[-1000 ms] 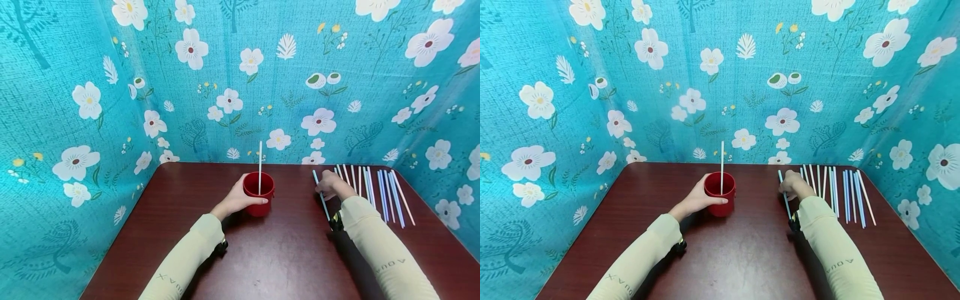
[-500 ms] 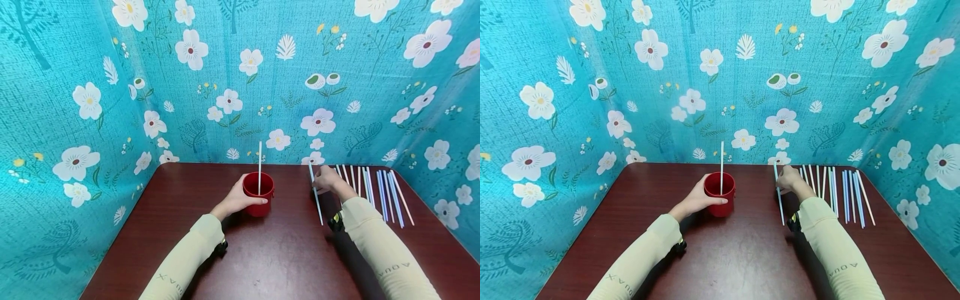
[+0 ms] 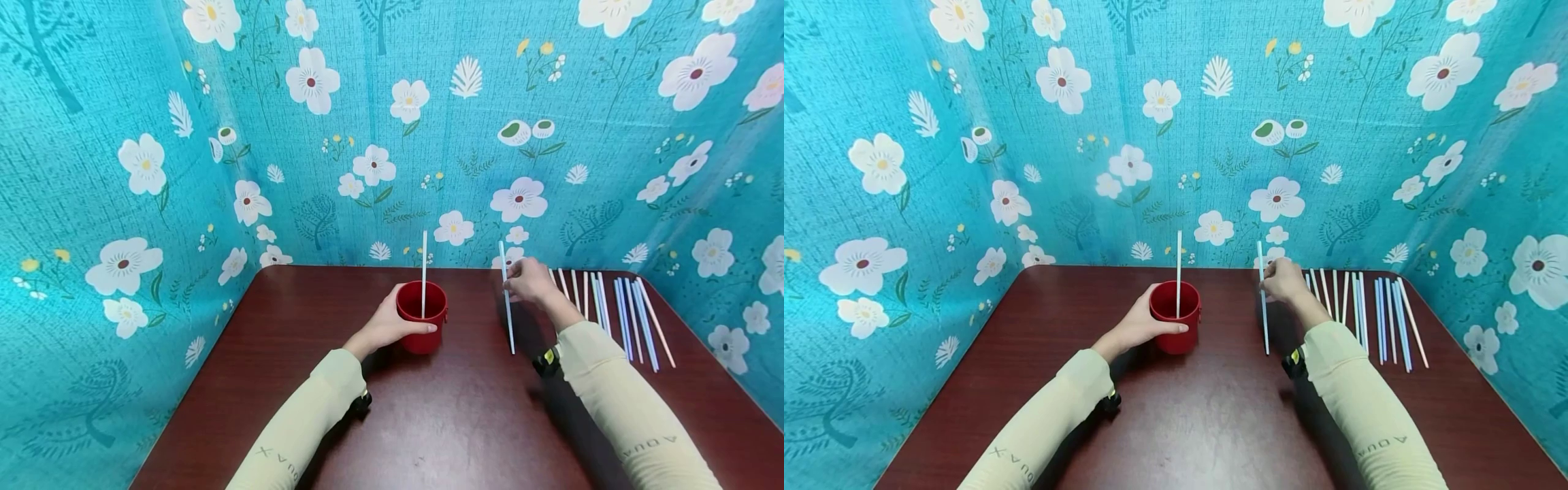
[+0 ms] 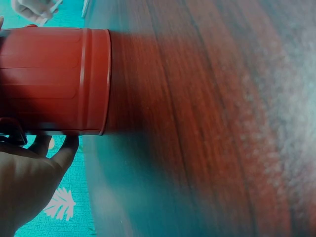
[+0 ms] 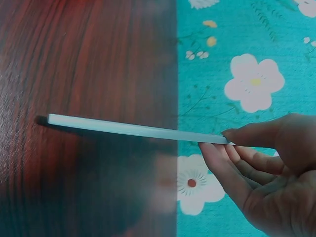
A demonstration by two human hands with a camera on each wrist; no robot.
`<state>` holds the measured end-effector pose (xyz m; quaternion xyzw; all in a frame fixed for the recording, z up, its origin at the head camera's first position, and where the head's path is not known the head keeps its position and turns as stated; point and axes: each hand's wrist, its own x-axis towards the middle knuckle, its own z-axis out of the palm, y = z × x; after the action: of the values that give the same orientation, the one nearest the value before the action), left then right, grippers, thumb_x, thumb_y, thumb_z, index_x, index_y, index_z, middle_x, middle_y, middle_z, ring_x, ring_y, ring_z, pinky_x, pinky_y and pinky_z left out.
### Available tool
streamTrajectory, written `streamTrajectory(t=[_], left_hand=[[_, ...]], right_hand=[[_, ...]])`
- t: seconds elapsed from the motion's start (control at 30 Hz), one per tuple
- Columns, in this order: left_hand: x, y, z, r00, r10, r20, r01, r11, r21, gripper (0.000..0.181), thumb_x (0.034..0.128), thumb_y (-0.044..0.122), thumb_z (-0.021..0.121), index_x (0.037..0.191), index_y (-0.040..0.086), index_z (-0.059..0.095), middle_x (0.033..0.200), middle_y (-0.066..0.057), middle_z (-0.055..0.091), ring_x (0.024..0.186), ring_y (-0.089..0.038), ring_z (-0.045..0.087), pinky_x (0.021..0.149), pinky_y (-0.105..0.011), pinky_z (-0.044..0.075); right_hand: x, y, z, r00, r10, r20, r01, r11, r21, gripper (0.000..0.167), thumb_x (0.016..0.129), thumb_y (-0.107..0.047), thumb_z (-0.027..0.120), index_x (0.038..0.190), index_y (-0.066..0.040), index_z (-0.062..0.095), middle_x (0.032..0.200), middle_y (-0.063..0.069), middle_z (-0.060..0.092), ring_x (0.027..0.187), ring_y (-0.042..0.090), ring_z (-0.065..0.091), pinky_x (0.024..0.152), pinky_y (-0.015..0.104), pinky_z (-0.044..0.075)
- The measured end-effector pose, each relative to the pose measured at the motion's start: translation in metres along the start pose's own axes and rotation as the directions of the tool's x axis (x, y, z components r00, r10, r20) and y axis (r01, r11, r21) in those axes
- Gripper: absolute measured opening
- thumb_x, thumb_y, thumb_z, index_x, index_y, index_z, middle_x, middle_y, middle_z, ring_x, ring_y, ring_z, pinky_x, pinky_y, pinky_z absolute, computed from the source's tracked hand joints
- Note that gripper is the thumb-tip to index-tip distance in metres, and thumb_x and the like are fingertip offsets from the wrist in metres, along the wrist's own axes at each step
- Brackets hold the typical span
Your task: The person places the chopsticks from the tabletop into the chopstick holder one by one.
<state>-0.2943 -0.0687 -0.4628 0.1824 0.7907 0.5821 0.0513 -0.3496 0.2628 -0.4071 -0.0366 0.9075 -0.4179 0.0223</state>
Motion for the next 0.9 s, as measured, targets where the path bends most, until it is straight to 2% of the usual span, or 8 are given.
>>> streamTrajectory(t=[0.23, 0.47, 0.6, 0.73, 0.83, 0.9], left_hand=[[0.000, 0.000, 0.000, 1.000, 0.005, 0.005, -0.005, 1.000, -0.004, 0.088, 0.0719, 0.029, 0.094, 0.144, 0.026, 0.043, 0.137, 0.007, 0.056, 0.126, -0.021, 0.053, 0.085, -0.040, 0.060], [0.000, 0.000, 0.000, 1.000, 0.006, 0.003, -0.006, 1.000, -0.001, 0.087, 0.0723, 0.030, 0.094, 0.144, 0.026, 0.043, 0.136, 0.008, 0.057, 0.126, -0.021, 0.053, 0.085, -0.040, 0.060], [0.001, -0.001, 0.000, 1.000, 0.008, 0.003, -0.008, 1.000, -0.004, 0.088, 0.0721, 0.030, 0.094, 0.144, 0.026, 0.043, 0.135, 0.008, 0.057, 0.126, -0.021, 0.053, 0.085, -0.040, 0.060], [0.001, 0.000, 0.000, 1.000, 0.011, 0.002, -0.011, 1.000, -0.007, 0.088, 0.0723, 0.029, 0.094, 0.145, 0.026, 0.043, 0.135, 0.008, 0.057, 0.126, -0.021, 0.053, 0.085, -0.041, 0.060], [0.000, 0.000, 0.000, 1.000, 0.012, -0.001, -0.012, 1.000, -0.009, 0.088, 0.0723, 0.029, 0.094, 0.144, 0.026, 0.043, 0.135, 0.008, 0.057, 0.125, -0.020, 0.053, 0.085, -0.041, 0.060], [0.000, -0.001, 0.001, 1.000, 0.012, -0.004, -0.012, 1.000, -0.010, 0.088, 0.0723, 0.028, 0.094, 0.145, 0.026, 0.043, 0.136, 0.008, 0.057, 0.125, -0.019, 0.053, 0.085, -0.041, 0.060]], right_hand=[[-0.005, -0.022, -0.002, 0.993, -0.070, -0.096, 0.067, 0.997, -0.034, 0.016, 0.094, -0.003, 0.066, 0.104, 0.009, 0.064, 0.097, 0.025, 0.071, 0.067, 0.020, 0.073, 0.061, 0.034, 0.062], [-0.010, -0.049, -0.008, 0.980, -0.133, -0.150, 0.129, 0.991, -0.037, 0.020, 0.096, -0.005, 0.066, 0.110, 0.008, 0.062, 0.103, 0.026, 0.069, 0.070, 0.020, 0.073, 0.066, 0.036, 0.062], [-0.014, -0.066, -0.011, 0.965, -0.173, -0.195, 0.171, 0.985, -0.026, 0.020, 0.096, -0.004, 0.066, 0.111, 0.007, 0.060, 0.103, 0.025, 0.068, 0.071, 0.018, 0.073, 0.064, 0.033, 0.062], [-0.019, -0.079, -0.012, 0.945, -0.219, -0.244, 0.221, 0.975, -0.016, 0.020, 0.096, -0.006, 0.067, 0.111, 0.006, 0.061, 0.104, 0.023, 0.068, 0.078, 0.027, 0.075, 0.061, 0.028, 0.060], [-0.022, -0.086, -0.010, 0.937, -0.232, -0.261, 0.247, 0.968, 0.029, 0.021, 0.096, -0.006, 0.067, 0.113, 0.006, 0.061, 0.105, 0.022, 0.066, 0.087, 0.036, 0.075, 0.061, 0.027, 0.060], [-0.024, -0.090, -0.008, 0.935, -0.228, -0.271, 0.255, 0.964, 0.070, 0.022, 0.097, -0.006, 0.067, 0.115, 0.005, 0.061, 0.105, 0.021, 0.065, 0.090, 0.037, 0.074, 0.062, 0.028, 0.061]])
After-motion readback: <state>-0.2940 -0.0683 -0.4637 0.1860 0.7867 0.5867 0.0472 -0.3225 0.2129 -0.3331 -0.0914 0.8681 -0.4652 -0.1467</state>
